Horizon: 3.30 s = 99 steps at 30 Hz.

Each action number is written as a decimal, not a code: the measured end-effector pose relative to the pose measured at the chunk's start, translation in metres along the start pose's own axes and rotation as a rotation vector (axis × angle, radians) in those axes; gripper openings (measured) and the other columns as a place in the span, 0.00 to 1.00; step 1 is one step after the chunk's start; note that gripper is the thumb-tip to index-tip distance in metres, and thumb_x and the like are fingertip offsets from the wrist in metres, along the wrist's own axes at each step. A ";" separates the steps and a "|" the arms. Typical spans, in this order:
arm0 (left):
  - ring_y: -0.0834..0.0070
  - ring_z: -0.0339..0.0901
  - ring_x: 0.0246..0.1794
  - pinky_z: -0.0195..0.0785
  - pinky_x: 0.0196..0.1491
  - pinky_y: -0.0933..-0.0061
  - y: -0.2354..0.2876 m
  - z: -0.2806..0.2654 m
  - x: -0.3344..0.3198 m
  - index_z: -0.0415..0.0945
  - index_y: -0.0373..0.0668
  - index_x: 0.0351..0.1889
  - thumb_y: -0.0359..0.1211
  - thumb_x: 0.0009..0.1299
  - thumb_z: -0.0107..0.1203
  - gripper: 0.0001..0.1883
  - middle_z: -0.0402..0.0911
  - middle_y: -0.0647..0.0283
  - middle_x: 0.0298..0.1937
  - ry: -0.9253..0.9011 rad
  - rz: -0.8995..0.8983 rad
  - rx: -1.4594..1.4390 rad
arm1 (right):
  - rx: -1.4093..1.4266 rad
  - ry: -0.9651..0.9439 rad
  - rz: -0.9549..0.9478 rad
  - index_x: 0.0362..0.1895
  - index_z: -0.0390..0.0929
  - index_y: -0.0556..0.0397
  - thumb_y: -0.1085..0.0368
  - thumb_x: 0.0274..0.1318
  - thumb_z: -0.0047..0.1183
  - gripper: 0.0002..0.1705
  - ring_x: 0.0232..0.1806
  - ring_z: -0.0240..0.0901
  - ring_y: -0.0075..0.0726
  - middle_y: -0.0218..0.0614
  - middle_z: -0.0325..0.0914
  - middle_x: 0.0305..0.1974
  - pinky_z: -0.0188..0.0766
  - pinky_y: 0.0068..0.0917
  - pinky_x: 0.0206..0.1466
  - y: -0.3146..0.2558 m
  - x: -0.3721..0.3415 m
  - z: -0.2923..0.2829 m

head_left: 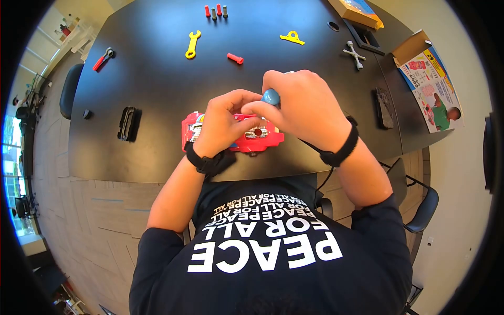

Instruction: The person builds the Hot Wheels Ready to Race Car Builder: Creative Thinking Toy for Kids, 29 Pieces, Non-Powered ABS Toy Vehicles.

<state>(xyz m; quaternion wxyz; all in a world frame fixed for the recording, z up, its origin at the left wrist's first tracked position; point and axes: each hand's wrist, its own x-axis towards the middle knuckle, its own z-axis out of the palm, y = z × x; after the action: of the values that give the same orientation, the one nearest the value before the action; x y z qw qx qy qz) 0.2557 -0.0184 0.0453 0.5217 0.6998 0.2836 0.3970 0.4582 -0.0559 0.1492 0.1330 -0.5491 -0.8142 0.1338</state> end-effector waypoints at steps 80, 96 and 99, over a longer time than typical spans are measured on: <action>0.66 0.89 0.42 0.82 0.49 0.68 -0.027 0.000 -0.022 0.91 0.38 0.45 0.21 0.66 0.74 0.11 0.92 0.56 0.44 0.097 0.036 0.310 | 0.645 0.181 0.001 0.49 0.87 0.55 0.67 0.70 0.68 0.08 0.48 0.87 0.37 0.38 0.91 0.46 0.81 0.35 0.56 0.098 0.054 0.066; 0.66 0.90 0.51 0.81 0.56 0.68 -0.023 -0.007 -0.021 0.88 0.36 0.55 0.17 0.72 0.63 0.15 0.92 0.55 0.49 0.109 0.037 0.145 | 1.063 -0.142 0.136 0.45 0.88 0.58 0.65 0.72 0.68 0.08 0.39 0.80 0.23 0.33 0.89 0.37 0.76 0.31 0.46 0.040 -0.015 0.081; 0.67 0.91 0.50 0.82 0.52 0.67 -0.030 -0.005 -0.023 0.88 0.35 0.56 0.19 0.75 0.60 0.14 0.93 0.56 0.48 0.173 0.049 0.102 | 0.890 -0.048 0.124 0.46 0.86 0.58 0.64 0.69 0.70 0.11 0.37 0.80 0.33 0.39 0.87 0.37 0.77 0.35 0.47 0.038 -0.012 0.087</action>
<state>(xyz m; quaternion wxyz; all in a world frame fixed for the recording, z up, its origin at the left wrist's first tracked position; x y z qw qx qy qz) 0.2393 -0.0258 0.0116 0.4491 0.6955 0.3300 0.4535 0.4639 -0.0591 0.0539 0.3290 -0.4830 -0.6457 0.4915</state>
